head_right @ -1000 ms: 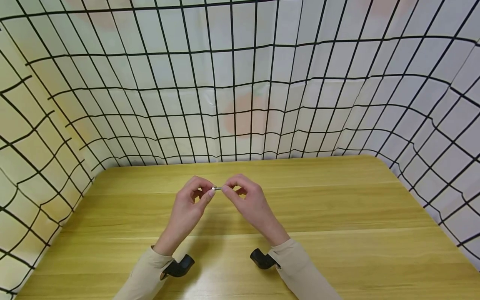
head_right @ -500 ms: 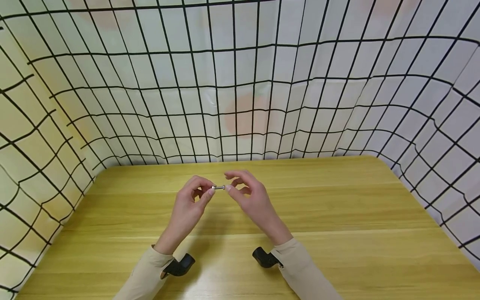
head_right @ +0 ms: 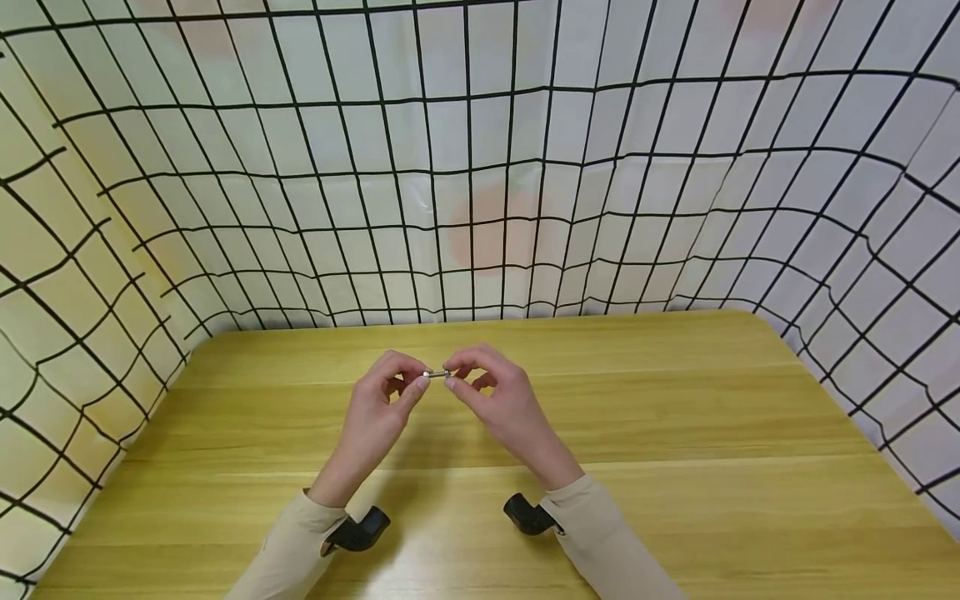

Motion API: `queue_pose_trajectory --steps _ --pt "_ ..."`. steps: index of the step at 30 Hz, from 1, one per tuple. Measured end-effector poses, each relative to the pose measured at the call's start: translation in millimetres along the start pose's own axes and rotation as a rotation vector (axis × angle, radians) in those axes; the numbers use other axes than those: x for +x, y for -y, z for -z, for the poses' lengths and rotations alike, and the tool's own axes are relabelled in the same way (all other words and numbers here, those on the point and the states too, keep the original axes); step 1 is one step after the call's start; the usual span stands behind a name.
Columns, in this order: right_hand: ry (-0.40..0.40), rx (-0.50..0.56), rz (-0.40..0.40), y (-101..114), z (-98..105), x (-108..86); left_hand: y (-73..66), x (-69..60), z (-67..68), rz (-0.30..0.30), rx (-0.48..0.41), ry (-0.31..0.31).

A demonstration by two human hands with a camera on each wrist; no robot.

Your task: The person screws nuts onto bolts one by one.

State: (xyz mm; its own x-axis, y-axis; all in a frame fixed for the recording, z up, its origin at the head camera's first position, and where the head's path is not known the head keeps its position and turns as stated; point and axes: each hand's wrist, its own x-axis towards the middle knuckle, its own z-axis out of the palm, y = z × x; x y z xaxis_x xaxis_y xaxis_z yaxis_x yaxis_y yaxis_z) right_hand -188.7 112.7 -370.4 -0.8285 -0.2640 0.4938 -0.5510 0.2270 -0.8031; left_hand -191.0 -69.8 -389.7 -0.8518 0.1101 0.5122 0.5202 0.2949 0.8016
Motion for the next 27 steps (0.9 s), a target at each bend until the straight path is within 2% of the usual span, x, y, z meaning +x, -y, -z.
queue_pose_trajectory --steps 6,17,20,27 --pt "-0.002 0.019 -0.074 -24.1 -3.0 0.0 -0.7 0.0 0.0 -0.009 -0.004 0.017" --pt "0.005 0.082 -0.142 -30.5 -2.1 -0.2 -0.7 0.0 -0.9 -0.003 0.004 0.014" --pt "0.012 0.096 -0.105 -30.9 -1.3 -0.1 -0.5 0.2 -0.5 -0.003 0.005 0.01" --pt "0.041 0.087 0.056 -32.3 -2.2 -0.3 -0.2 -0.3 0.8 -0.01 -0.01 0.004"
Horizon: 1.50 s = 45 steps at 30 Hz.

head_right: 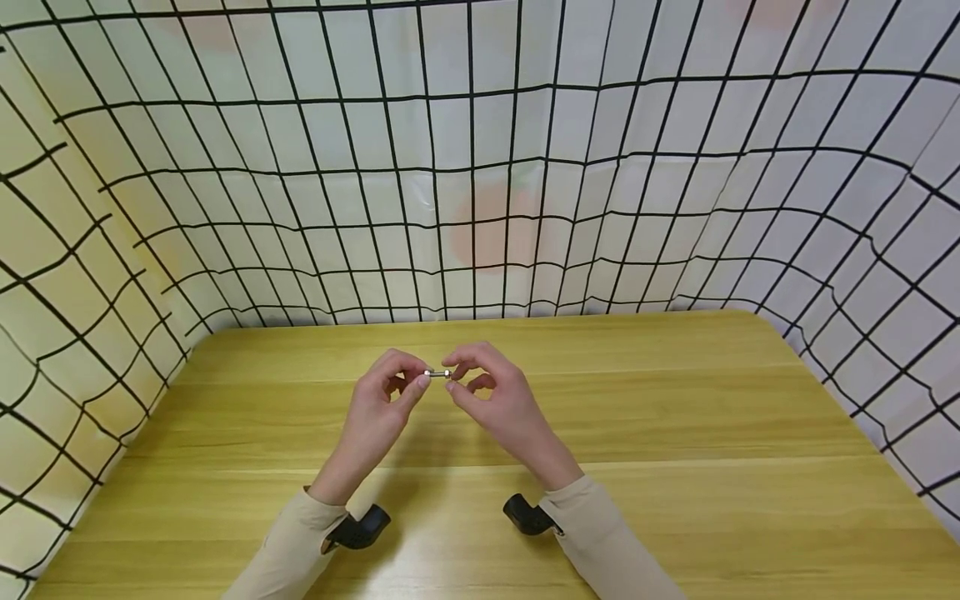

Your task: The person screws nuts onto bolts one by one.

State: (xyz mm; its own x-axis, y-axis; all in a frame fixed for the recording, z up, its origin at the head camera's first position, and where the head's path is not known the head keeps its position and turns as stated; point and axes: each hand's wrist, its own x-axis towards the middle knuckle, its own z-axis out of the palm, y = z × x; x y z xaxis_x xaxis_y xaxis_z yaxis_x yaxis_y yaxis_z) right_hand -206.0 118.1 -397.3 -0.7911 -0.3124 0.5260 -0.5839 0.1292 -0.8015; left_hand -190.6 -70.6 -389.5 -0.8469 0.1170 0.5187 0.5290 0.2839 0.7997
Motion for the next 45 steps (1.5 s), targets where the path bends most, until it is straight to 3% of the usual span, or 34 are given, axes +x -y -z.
queue_pose_trajectory --steps 10,17,26,30,39,45 --pt "-0.028 0.001 0.02 0.4 0.2 0.1 0.2 2.1 -2.5 0.003 -0.001 0.018" --pt "-0.038 -0.015 -0.087 10.2 -1.8 -0.7 -1.4 1.6 -1.8 0.008 -0.005 0.012" --pt "-0.026 -0.018 -0.149 1.4 -2.1 -1.4 -0.8 1.1 -1.9 0.013 0.021 0.021" --pt "-0.034 -0.024 -0.13 2.6 -0.3 -1.2 -0.4 1.7 -1.8 0.016 0.019 0.015" --pt "-0.023 -0.09 0.017 22.6 -1.6 1.9 0.7 1.8 0.1 0.01 0.031 -0.001" --pt "-0.024 -0.103 -0.004 38.9 -3.6 1.2 0.4 0.1 -0.1 0.013 0.023 0.002"
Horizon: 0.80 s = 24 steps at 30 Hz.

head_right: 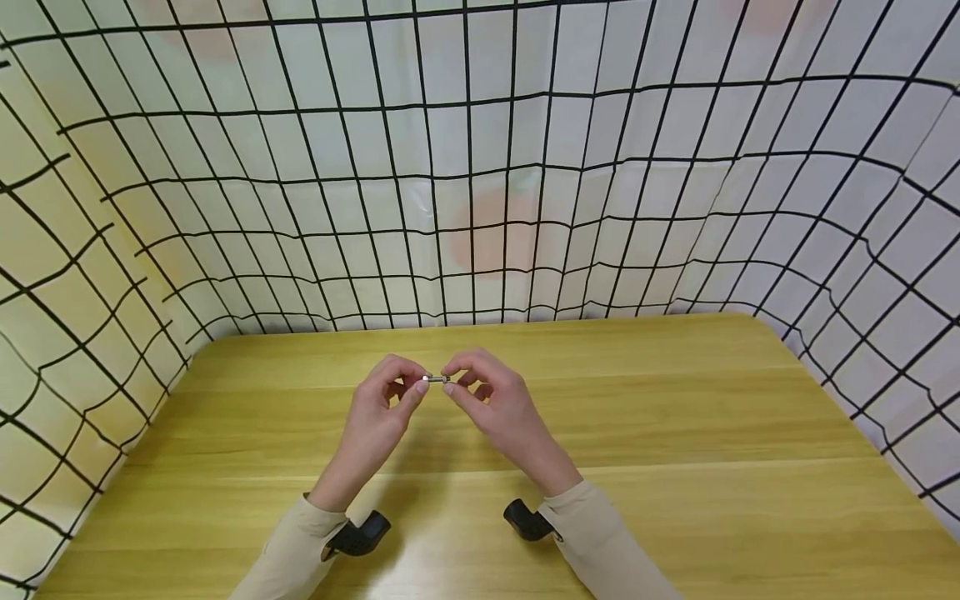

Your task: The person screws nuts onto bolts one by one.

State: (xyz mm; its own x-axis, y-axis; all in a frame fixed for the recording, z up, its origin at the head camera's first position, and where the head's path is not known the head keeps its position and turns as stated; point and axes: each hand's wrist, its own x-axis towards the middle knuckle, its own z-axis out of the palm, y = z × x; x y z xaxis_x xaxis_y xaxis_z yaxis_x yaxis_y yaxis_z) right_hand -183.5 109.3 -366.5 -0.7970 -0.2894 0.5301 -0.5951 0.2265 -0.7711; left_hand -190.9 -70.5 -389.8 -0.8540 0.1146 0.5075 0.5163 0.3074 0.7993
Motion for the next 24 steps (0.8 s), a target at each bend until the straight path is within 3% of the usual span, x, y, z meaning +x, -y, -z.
queue_pose_trajectory --steps 3,10,17,24 --pt "-0.007 -0.003 -0.014 -1.7 -1.3 -1.5 1.2 -0.6 -1.3 0.006 -0.002 0.013" --pt "-0.022 0.011 -0.065 -32.9 -5.7 -3.8 0.6 -0.7 -1.6 0.001 -0.014 0.014" --pt "0.043 0.031 -0.149 -39.8 -4.8 -3.1 -1.5 -0.3 0.3 0.006 0.006 0.024" --pt "0.045 0.063 -0.11 -37.1 -0.7 -1.4 -1.1 1.6 2.6 -0.003 0.02 -0.017"
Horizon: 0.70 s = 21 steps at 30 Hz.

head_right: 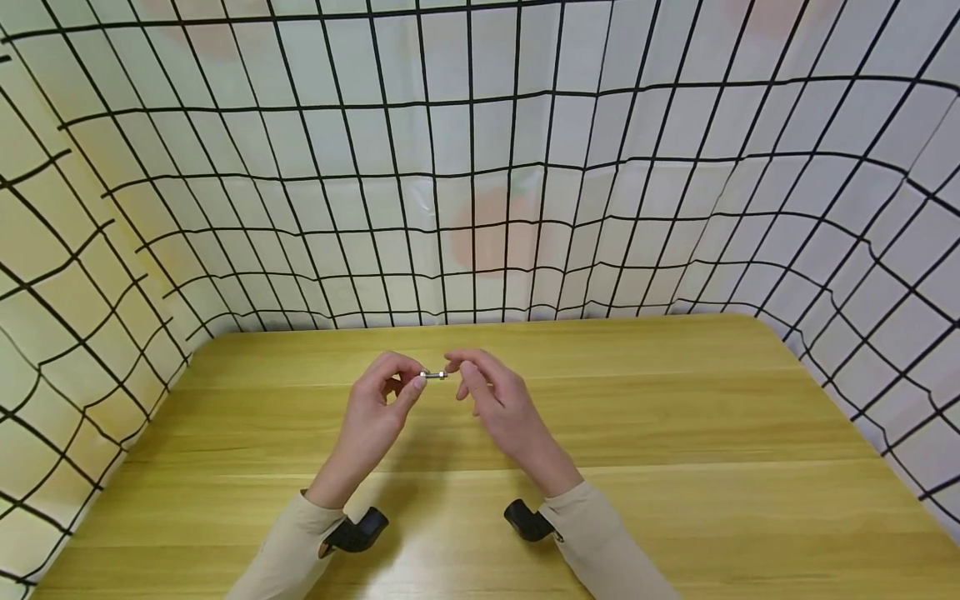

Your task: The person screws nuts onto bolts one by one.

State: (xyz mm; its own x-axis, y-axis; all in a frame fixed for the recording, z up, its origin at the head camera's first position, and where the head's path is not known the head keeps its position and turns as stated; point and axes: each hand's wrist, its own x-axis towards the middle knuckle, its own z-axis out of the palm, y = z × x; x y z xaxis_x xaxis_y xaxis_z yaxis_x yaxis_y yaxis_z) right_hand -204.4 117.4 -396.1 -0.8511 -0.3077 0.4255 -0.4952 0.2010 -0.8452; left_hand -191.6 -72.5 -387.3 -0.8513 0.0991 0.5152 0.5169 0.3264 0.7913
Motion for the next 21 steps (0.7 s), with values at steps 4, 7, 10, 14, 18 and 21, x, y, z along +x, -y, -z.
queue_pose_trajectory --steps 4,7,10,14,18,21 --pt "-0.045 -0.03 0.035 10.9 0.0 -0.1 0.3 0.5 0.0 0.011 -0.007 0.006" --pt "-0.056 -0.081 0.1 27.0 -0.9 -1.1 0.4 0.3 -0.6 0.02 -0.017 0.012" --pt "-0.051 -0.106 0.158 36.8 -2.4 -1.6 0.1 -0.7 -0.9 0.021 -0.026 0.011" --pt "-0.049 -0.118 0.182 36.7 -4.4 -1.2 0.2 -1.8 -0.9 0.028 -0.027 0.017" --pt "-0.055 -0.118 0.179 35.6 -4.7 -0.7 -0.2 -1.6 -1.5 0.029 -0.027 0.018" --pt "-0.06 -0.101 0.16 23.5 -5.2 -0.4 -0.5 -2.0 -2.8 0.013 -0.039 0.019"
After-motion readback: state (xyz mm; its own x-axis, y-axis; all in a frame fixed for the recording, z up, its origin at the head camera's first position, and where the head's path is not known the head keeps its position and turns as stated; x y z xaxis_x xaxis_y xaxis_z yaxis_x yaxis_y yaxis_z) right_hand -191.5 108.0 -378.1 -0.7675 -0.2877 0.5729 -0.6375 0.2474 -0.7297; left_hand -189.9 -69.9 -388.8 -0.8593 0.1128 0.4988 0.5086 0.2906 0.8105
